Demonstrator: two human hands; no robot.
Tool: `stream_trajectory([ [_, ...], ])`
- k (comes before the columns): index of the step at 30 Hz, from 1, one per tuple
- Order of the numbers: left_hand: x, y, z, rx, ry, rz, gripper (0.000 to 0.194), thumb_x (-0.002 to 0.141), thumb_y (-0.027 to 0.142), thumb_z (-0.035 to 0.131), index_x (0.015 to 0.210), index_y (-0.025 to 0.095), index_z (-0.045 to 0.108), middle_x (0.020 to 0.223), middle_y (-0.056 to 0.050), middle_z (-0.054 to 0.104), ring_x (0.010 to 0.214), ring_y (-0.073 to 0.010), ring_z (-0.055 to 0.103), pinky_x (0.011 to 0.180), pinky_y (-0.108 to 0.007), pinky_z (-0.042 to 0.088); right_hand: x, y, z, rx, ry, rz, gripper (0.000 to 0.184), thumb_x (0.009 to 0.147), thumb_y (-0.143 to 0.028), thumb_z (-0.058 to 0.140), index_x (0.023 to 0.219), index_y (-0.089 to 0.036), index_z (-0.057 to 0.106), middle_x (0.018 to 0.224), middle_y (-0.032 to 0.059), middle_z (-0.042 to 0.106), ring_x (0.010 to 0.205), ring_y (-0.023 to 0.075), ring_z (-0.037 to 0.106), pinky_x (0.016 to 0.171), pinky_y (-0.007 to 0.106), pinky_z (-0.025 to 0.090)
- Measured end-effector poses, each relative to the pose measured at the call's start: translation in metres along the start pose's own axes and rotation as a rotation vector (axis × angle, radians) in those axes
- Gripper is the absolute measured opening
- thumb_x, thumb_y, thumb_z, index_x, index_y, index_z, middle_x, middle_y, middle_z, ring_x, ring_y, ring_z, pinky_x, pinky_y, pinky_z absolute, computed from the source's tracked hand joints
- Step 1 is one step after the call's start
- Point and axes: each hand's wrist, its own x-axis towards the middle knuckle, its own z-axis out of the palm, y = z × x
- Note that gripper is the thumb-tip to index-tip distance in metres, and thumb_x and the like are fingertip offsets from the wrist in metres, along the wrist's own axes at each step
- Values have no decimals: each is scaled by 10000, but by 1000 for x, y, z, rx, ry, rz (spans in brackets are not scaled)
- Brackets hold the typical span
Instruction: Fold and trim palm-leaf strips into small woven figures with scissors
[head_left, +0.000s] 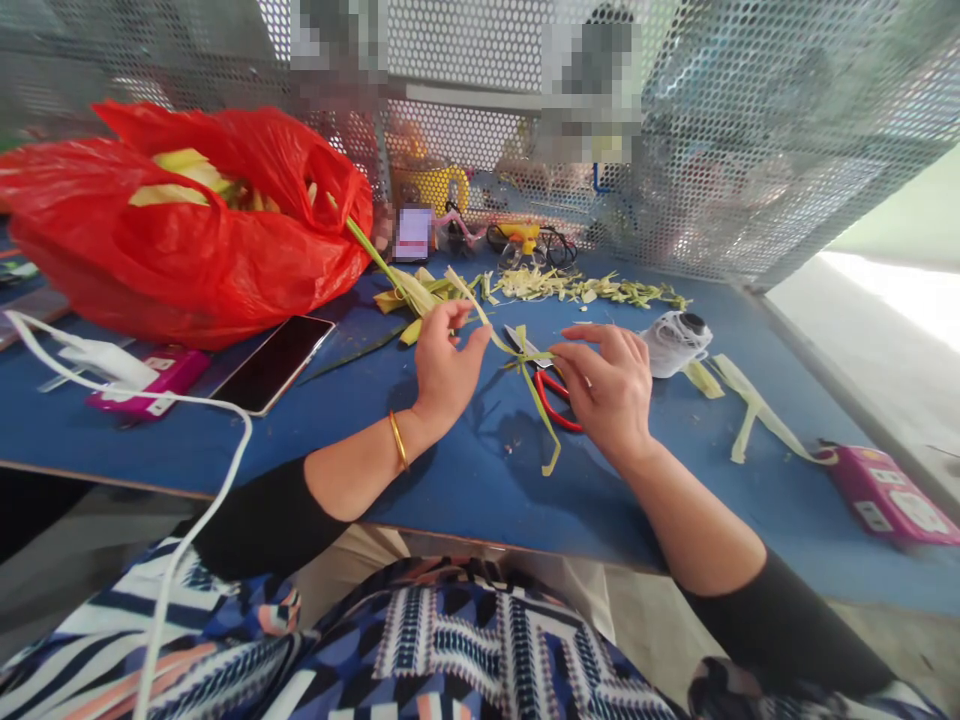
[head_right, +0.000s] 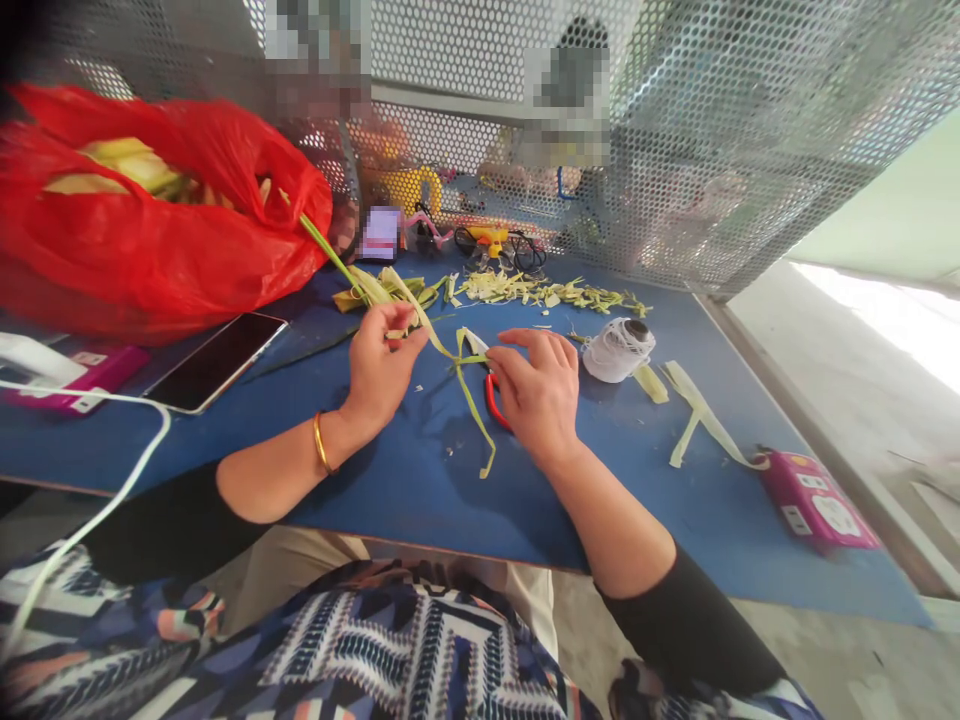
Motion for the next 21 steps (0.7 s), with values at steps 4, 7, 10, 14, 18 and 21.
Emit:
stream_trajectory([
  [4, 8, 3, -9, 31, 130, 142, 205, 858, 216, 662, 1062, 235, 655, 1166, -65, 688, 1076, -193, 614, 926, -334, 481, 2, 3, -4, -65, 92, 56, 196, 945, -298, 583, 886, -270, 768, 823, 43, 590, 784, 200, 550, 761, 377, 403],
  [7, 5, 11, -11, 95, -152, 214, 168, 909, 322, 607, 824, 219, 709, 943, -50, 746, 976, -196, 637, 968, -354, 451, 3, 3, -7, -71, 97, 54, 208, 946, -312, 587, 879, -272, 779, 748, 26, 520, 725, 185, 496, 715, 360, 365],
  [10, -4, 18, -8, 34, -479, 50, 375, 899, 500, 591, 711, 204, 724, 799, -48, 739, 826, -189, 641, 826, -324, 478, 4, 2, -7, -62, 75, 10, 203, 945, -287, 591, 875, -273, 781, 724, 17, 507, 710, 176, 473, 714, 352, 340],
  [14, -11, 21, -5, -236, -715, -338, 513, 797, 666, 639, 681, 176, 733, 603, -23, 627, 607, -137, 553, 613, -273, 437, 2, 2, -3, -78, 15, -18, 223, 952, -277, 573, 866, -285, 779, 732, 14, 513, 707, 167, 457, 752, 353, 330],
  [18, -10, 24, -7, -356, -742, -476, 409, 685, 544, 796, 596, 161, 681, 501, 33, 502, 486, -72, 421, 507, -233, 336, 0, 5, 2, -92, -25, -50, 230, 958, -297, 569, 864, -295, 778, 745, 15, 525, 726, 167, 450, 777, 355, 321],
  [21, -9, 27, -9, -333, -732, -482, 341, 712, 439, 795, 575, 162, 650, 463, 49, 469, 437, -65, 416, 474, -228, 327, 0, 6, 3, -97, -30, -61, 262, 969, -285, 543, 840, -296, 771, 729, 10, 514, 715, 166, 433, 773, 349, 313],
])
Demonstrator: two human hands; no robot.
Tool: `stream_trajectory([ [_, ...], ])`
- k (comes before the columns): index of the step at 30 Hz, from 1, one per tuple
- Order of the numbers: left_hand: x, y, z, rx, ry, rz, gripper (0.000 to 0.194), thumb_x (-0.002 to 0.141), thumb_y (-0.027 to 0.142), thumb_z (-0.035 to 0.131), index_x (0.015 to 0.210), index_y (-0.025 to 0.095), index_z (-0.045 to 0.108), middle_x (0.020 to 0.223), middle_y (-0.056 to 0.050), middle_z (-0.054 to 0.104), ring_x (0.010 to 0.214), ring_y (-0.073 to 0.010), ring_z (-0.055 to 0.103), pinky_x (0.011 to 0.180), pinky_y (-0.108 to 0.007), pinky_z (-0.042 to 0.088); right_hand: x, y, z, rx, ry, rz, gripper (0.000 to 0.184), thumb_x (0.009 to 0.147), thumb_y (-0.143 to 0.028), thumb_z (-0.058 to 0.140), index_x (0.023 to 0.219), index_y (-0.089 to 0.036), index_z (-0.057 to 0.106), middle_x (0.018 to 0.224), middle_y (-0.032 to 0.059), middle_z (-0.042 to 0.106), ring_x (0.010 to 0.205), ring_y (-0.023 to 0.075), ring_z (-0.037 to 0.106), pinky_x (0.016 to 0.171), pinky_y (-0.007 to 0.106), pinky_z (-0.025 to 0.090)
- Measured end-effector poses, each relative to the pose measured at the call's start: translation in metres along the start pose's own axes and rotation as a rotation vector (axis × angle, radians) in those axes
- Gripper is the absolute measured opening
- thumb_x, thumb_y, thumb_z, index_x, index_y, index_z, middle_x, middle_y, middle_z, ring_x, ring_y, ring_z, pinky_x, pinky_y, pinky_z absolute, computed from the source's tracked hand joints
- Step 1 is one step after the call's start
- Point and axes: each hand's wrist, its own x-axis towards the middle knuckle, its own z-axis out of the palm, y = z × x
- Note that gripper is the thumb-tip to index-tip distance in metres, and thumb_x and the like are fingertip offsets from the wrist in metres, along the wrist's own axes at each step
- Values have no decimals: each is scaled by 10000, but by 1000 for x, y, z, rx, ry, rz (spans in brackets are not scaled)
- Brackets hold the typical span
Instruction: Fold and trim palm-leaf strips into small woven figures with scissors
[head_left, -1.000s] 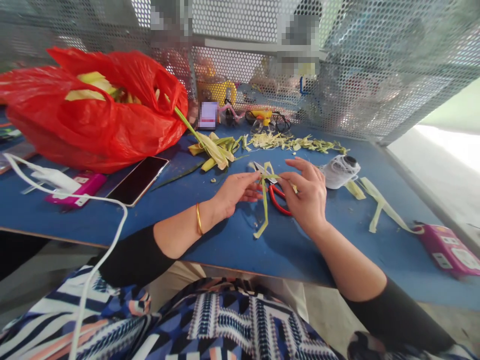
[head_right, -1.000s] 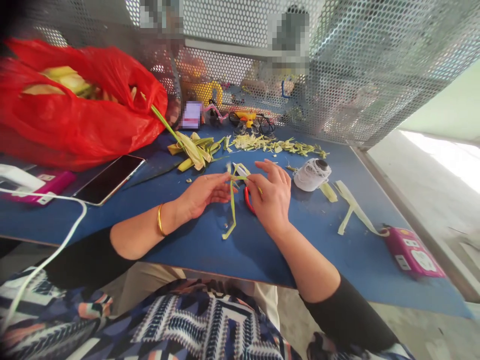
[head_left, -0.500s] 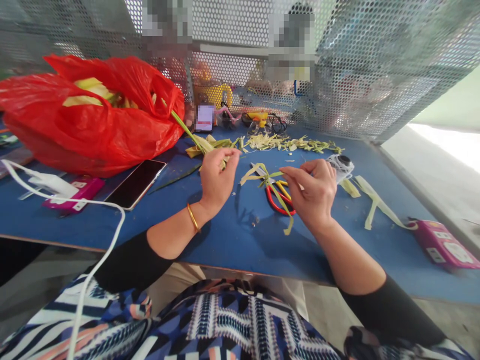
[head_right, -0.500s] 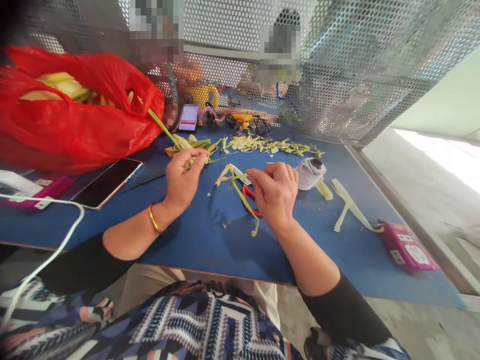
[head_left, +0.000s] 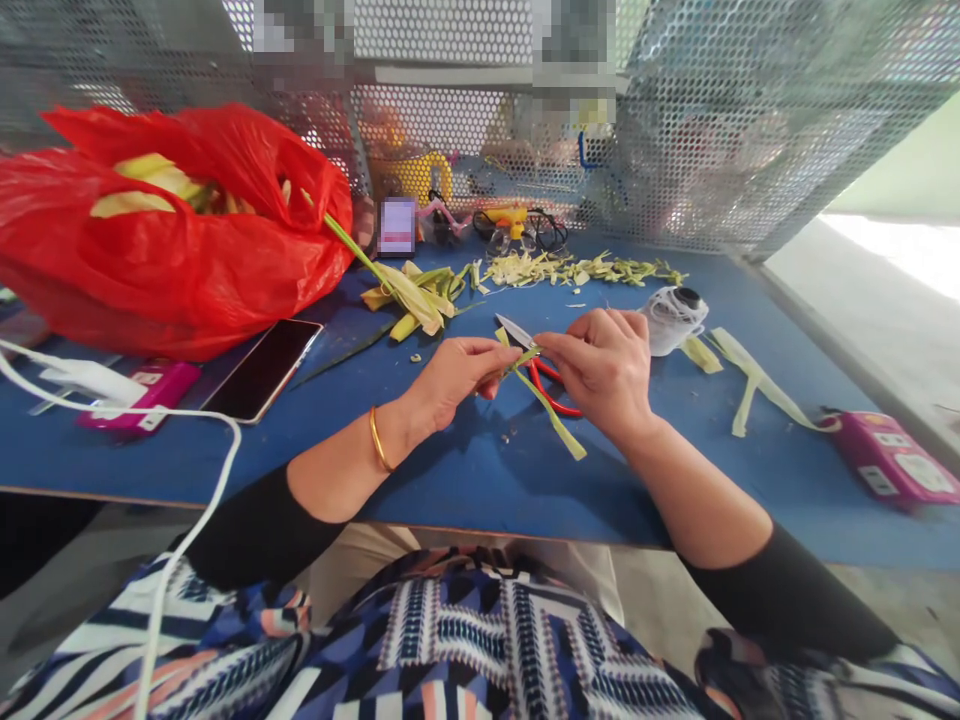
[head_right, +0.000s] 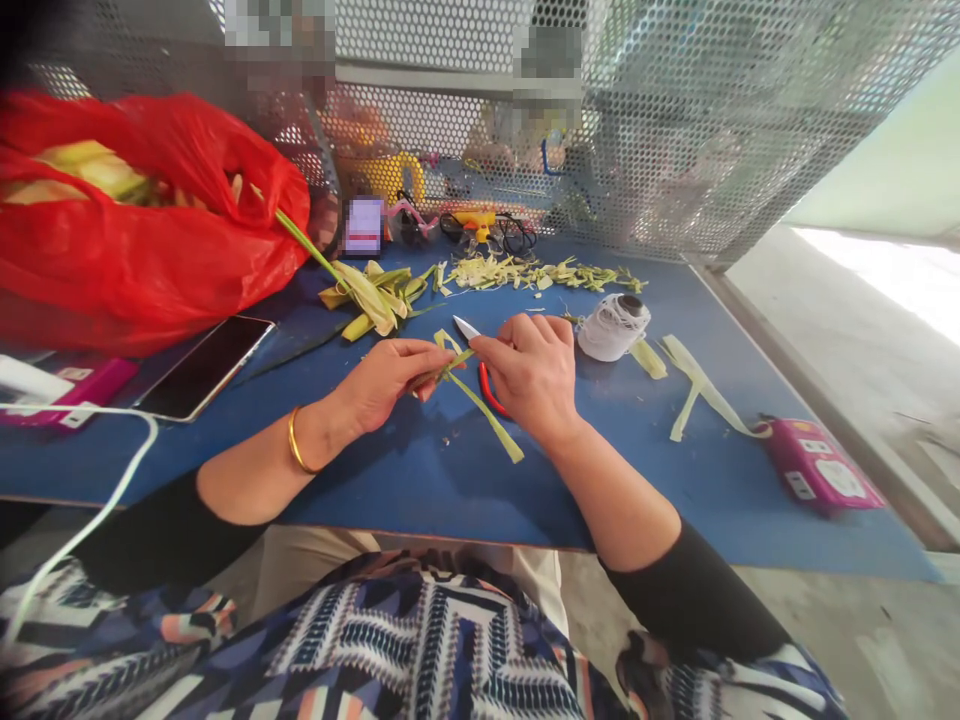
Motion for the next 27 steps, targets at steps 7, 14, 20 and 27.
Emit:
stream_trajectory([
  [7, -4, 4, 2, 46, -18, -103, 367, 849, 474, 675, 661, 159, 687, 483, 0, 579, 388, -82, 475, 434, -226, 352, 3, -4, -5, -14, -126, 55, 316, 984, -286, 482, 844, -307, 766, 733, 24, 516, 720, 181, 449, 791, 369, 331],
  [14, -1, 1, 1, -7, -65, -195, 218, 728, 338, 810, 686, 145, 719, 546, -4, 626, 439, -63, 502, 436, -197, 324, 3, -6, -5, 20, -162, 50, 311, 977, -275, 491, 832, -289, 765, 739, 29, 526, 737, 185, 445, 796, 375, 327],
  [20, -1, 0, 2, 45, -108, -247, 137, 754, 231, 759, 666, 135, 714, 557, -29, 658, 443, -72, 527, 434, -191, 345, -1, -6, -2, 45, -197, 41, 285, 960, -269, 521, 778, -260, 741, 755, 27, 556, 763, 182, 471, 794, 363, 320],
  [27, 1, 0, -1, -14, -78, -256, 143, 738, 256, 785, 686, 134, 730, 619, -46, 695, 478, -80, 551, 458, -196, 389, 1, -7, -1, 174, -214, 210, 217, 926, -264, 551, 857, -252, 756, 788, 38, 617, 793, 196, 547, 792, 364, 368],
])
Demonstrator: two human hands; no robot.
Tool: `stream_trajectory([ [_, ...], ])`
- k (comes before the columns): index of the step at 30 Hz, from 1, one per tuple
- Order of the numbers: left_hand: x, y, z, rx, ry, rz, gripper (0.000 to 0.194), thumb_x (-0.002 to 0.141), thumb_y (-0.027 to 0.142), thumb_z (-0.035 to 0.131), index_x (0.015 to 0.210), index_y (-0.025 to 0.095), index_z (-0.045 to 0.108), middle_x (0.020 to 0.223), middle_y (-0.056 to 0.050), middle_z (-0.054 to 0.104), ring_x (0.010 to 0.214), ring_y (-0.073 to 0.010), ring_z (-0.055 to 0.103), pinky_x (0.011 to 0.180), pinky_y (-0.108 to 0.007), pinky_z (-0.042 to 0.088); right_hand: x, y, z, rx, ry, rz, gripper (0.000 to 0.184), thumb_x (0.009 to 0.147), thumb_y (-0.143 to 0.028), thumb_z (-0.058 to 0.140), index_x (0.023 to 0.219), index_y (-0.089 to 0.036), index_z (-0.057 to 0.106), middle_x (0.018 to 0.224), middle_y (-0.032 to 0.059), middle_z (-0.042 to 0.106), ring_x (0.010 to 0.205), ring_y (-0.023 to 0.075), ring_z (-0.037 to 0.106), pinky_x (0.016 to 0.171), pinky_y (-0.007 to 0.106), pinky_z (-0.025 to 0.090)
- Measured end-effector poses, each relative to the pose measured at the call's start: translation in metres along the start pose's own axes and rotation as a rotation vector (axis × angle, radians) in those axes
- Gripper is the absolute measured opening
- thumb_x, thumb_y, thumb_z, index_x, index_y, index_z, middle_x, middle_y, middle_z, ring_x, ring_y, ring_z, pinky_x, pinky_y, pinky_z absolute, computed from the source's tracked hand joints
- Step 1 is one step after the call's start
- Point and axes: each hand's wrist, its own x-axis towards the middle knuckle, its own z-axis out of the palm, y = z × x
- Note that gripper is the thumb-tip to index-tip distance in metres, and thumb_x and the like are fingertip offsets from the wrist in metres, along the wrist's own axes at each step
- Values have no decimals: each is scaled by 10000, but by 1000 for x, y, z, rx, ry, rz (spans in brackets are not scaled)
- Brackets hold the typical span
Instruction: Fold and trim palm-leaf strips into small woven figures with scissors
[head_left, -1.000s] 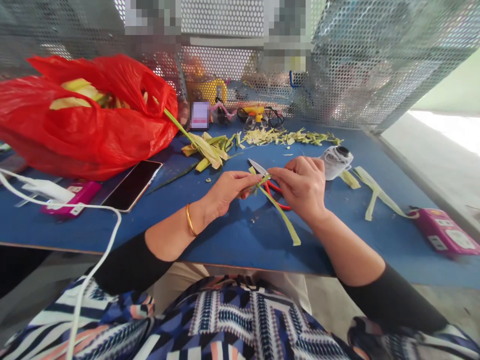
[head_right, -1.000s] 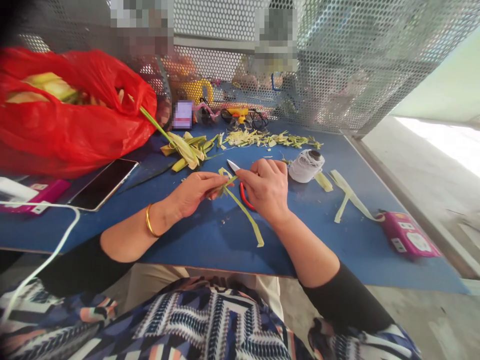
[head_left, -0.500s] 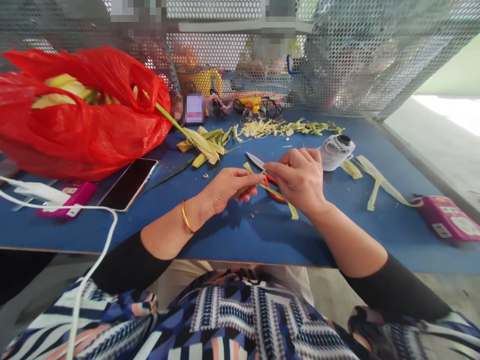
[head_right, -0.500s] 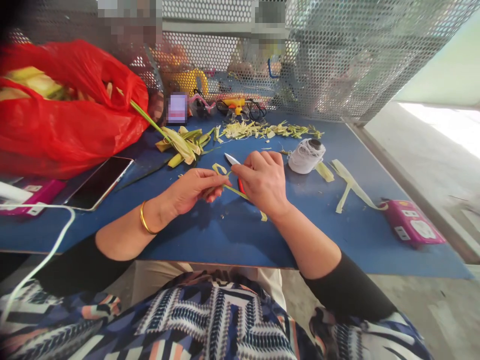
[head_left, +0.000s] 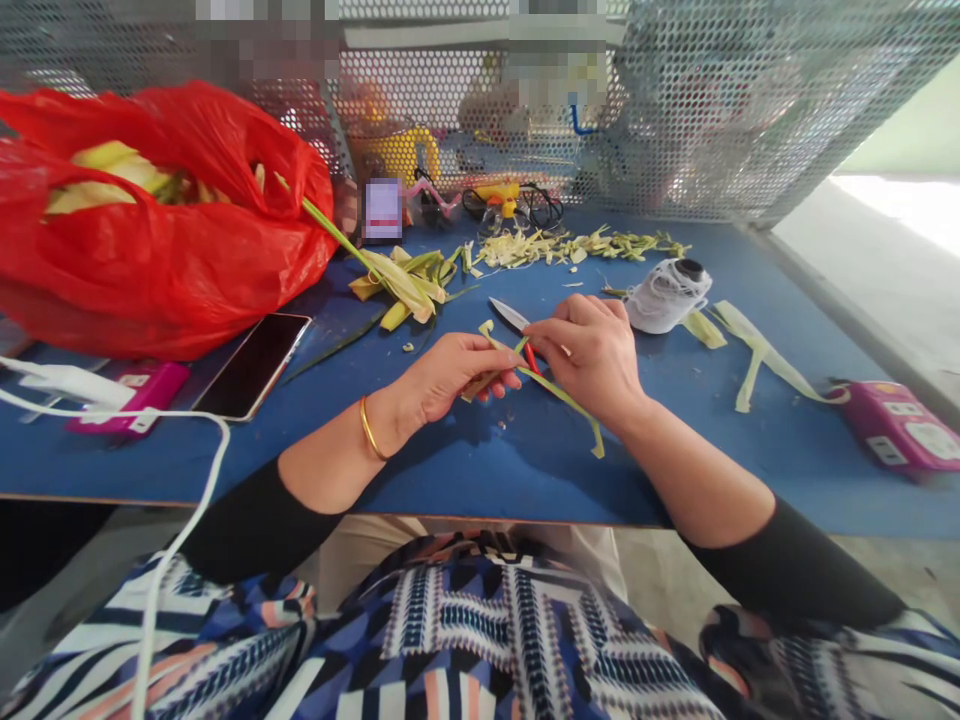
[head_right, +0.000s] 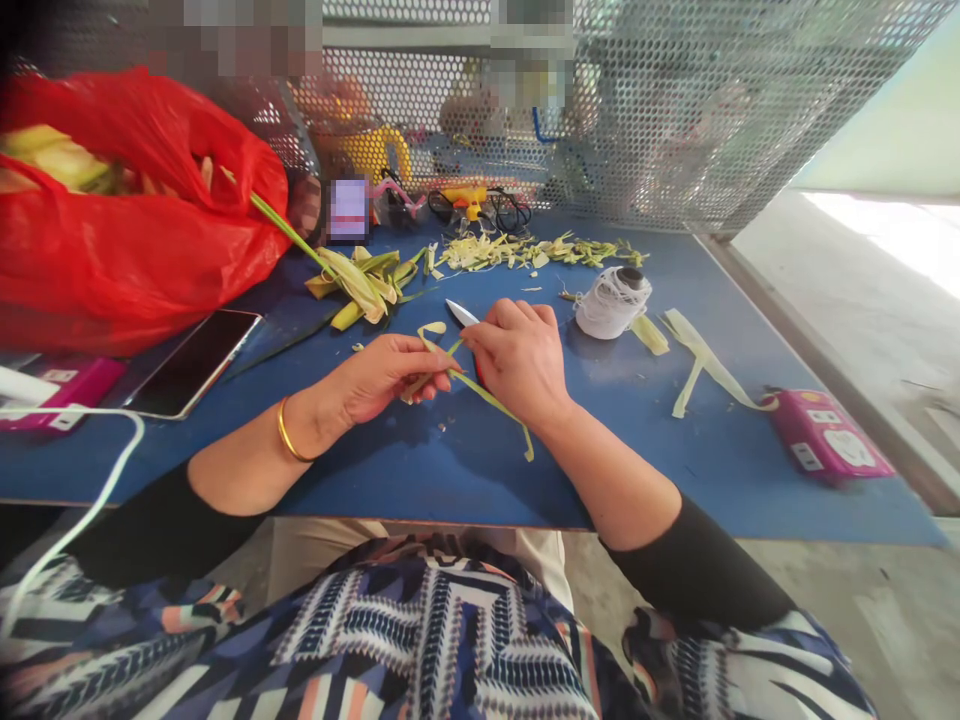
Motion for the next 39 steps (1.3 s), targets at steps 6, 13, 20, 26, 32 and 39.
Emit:
stream_trajectory([
  [6, 2, 5, -3, -209, 88, 10, 282, 821, 414, 730, 741, 144, 725, 695, -60, 724, 533, -102, 594, 521, -219, 460, 7, -1, -10, 354, -129, 355, 236, 899, -377, 567, 785, -191, 659, 657, 0, 609, 616, 139, 497, 620, 284, 359],
  [13, 5, 0, 0, -183, 147, 57, 145, 758, 185, 774, 689, 130, 660, 603, -10, 663, 483, -69, 554, 518, -202, 456, 5, -7, -10, 589, -347, 316, 305, 827, -442, 616, 662, -185, 602, 598, -1, 584, 587, 125, 454, 586, 274, 343],
  [20, 3, -1, 1, -144, 139, 51, 167, 773, 193, 756, 654, 131, 656, 577, -9, 657, 468, -75, 552, 533, -220, 472, 12, -7, -22, 754, -436, 393, 293, 764, -401, 646, 588, -183, 561, 516, -46, 474, 510, 84, 368, 523, 251, 294],
  [26, 4, 5, -4, -260, 75, -12, 346, 911, 410, 598, 775, 125, 740, 707, -82, 733, 515, -115, 619, 564, -242, 510, 14, -6, -23, 785, -460, 444, 313, 790, -447, 625, 629, -182, 582, 510, -38, 521, 468, 76, 367, 490, 248, 273],
  [32, 3, 4, -4, -249, 76, -6, 297, 905, 334, 584, 763, 129, 743, 654, -67, 719, 497, -114, 614, 538, -231, 498, 10, -5, -14, 717, -409, 431, 327, 775, -470, 664, 654, -173, 600, 511, -41, 504, 491, 84, 377, 504, 253, 265],
  [39, 1, 3, 1, -145, 122, 30, 150, 836, 213, 676, 720, 135, 732, 586, -23, 683, 465, -85, 577, 530, -211, 483, 8, -5, -12, 609, -334, 402, 318, 803, -450, 636, 660, -165, 650, 562, -21, 529, 570, 109, 410, 573, 273, 313],
])
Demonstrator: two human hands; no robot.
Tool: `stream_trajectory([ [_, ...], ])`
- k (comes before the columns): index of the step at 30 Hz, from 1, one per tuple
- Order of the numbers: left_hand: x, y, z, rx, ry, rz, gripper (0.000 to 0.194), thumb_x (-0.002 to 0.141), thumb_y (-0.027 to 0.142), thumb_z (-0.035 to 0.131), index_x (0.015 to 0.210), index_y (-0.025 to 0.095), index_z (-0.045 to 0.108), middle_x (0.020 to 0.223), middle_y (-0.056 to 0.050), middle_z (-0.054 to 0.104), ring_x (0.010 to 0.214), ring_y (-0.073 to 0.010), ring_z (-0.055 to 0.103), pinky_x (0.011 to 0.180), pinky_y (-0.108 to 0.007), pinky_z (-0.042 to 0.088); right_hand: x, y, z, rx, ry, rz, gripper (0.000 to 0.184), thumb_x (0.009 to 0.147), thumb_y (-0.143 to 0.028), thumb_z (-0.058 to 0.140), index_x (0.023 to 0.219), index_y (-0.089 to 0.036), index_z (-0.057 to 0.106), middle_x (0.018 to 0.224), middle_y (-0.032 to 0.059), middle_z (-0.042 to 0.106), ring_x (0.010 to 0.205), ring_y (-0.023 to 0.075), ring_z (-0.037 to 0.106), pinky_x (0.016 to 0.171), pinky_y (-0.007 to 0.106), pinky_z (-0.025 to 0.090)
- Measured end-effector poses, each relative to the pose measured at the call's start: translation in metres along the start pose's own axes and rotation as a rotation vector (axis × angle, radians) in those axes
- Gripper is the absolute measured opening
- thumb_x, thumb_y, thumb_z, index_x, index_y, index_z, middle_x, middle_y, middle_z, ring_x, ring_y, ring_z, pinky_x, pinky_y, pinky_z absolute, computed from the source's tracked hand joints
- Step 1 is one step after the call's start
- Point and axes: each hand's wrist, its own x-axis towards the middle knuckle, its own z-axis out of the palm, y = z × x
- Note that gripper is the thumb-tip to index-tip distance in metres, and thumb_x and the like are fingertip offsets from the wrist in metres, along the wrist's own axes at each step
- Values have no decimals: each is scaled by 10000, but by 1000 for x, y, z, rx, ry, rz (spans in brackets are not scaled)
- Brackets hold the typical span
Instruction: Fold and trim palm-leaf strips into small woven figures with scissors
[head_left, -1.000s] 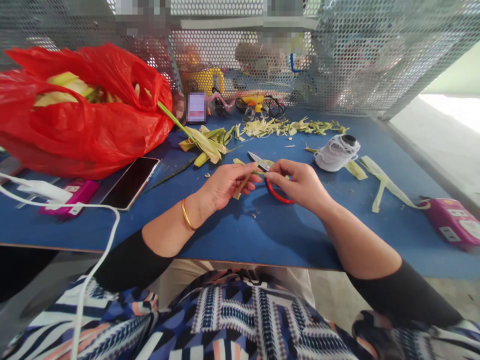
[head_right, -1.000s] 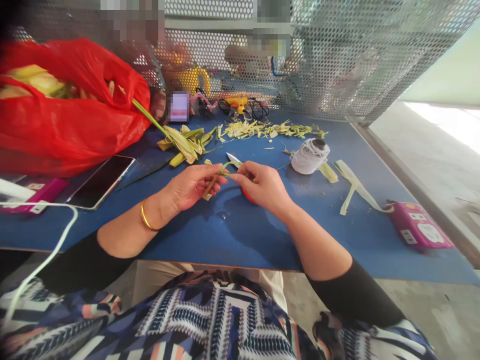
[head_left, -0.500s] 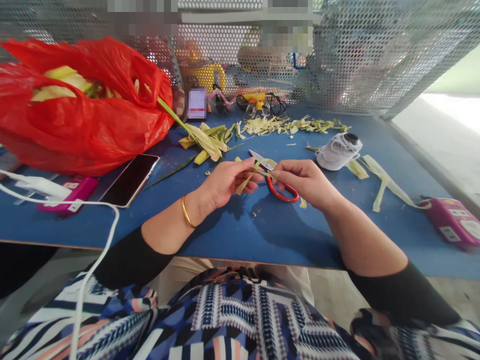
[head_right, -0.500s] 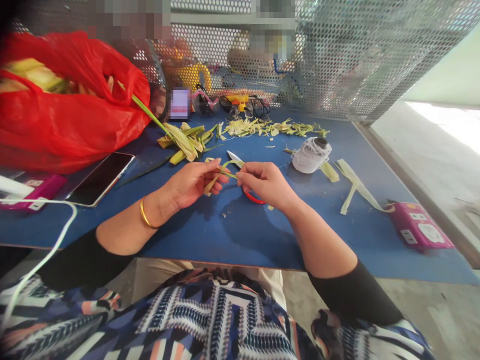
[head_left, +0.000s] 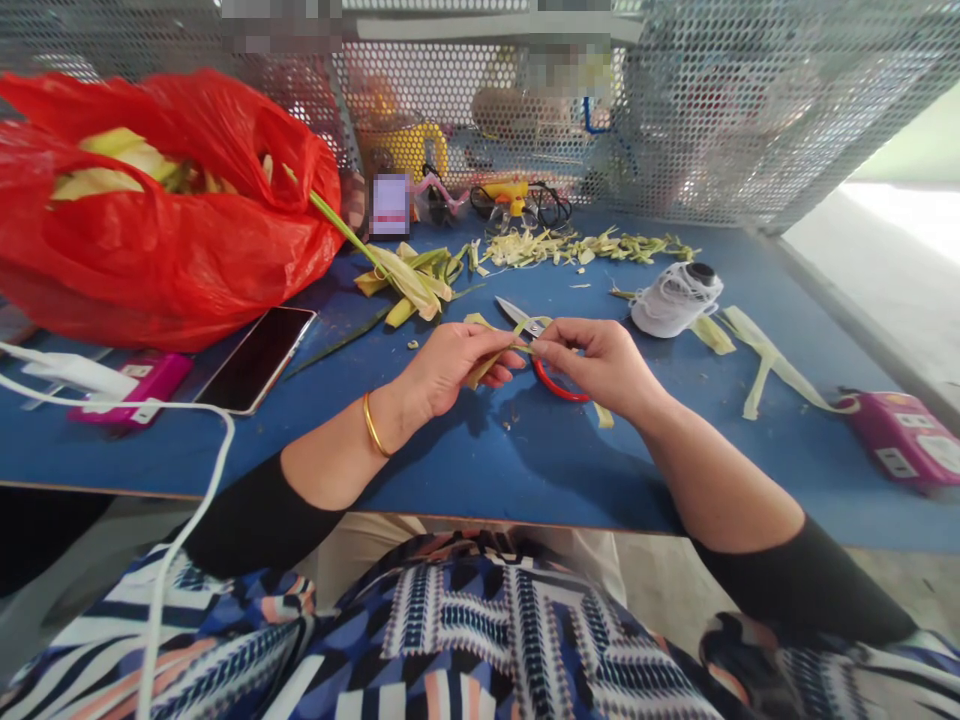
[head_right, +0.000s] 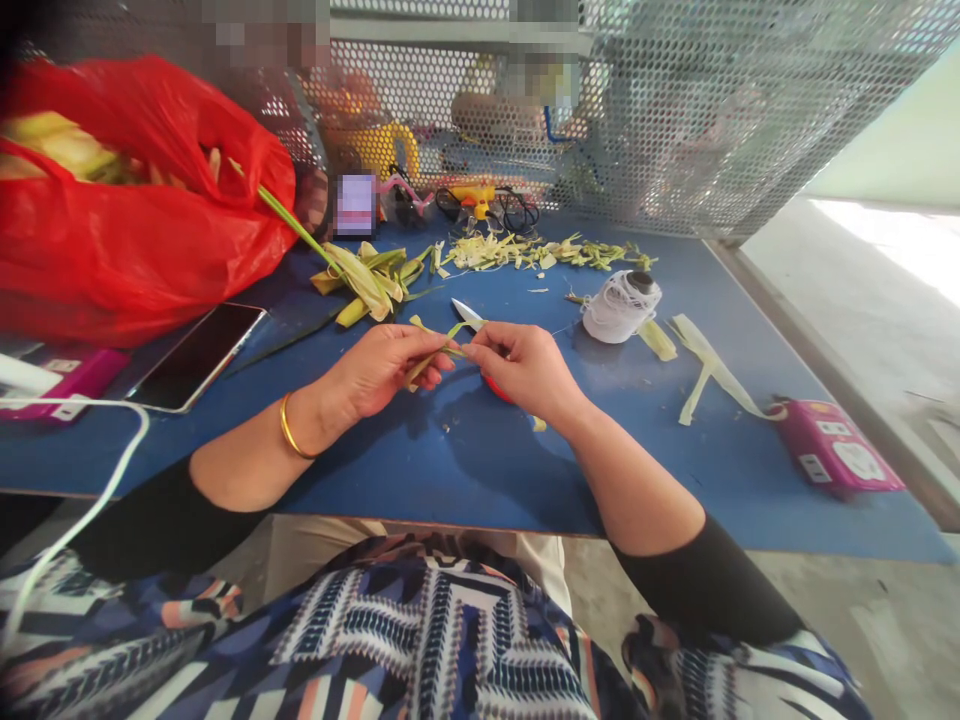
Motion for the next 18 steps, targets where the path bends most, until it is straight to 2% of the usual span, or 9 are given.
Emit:
stream_trajectory([
  [2, 0, -1, 1, 17, -2, -7, 144, 832, 217, 689, 719, 138, 730, 585, -21, 685, 465, -85, 577, 531, -213, 483, 1, 1, 1, 31, 21, 43, 333, 805, -469, 634, 708, -157, 695, 609, -10, 569, 600, 116, 435, 596, 278, 330],
  [5, -1, -3, 3, 45, -25, -15, 152, 827, 223, 700, 705, 136, 728, 606, -31, 701, 467, -86, 580, 522, -216, 478, 1, 3, 6, 203, -2, 119, 349, 783, -497, 666, 753, -153, 720, 689, 8, 626, 647, 126, 488, 634, 283, 367],
  [9, -1, -8, 6, 104, -81, -70, 136, 793, 212, 732, 687, 127, 730, 625, -40, 713, 480, -84, 586, 534, -215, 485, 0, 5, 14, 413, 43, 182, 348, 704, -491, 750, 629, -170, 639, 615, -18, 580, 590, 102, 447, 592, 269, 351],
  [14, 1, -10, 6, 142, -126, -111, 139, 777, 188, 731, 654, 122, 717, 597, -38, 698, 491, -87, 587, 553, -218, 496, -1, 6, 20, 400, 100, 179, 384, 657, -478, 790, 551, -183, 569, 532, -46, 481, 534, 83, 368, 541, 264, 302],
  [18, 2, -10, 3, 132, -144, -117, 152, 764, 196, 747, 639, 117, 711, 594, -44, 697, 495, -89, 591, 552, -217, 500, -1, 9, 20, 300, 136, 165, 432, 720, -521, 739, 534, -194, 526, 511, -47, 440, 513, 87, 348, 517, 274, 283],
])
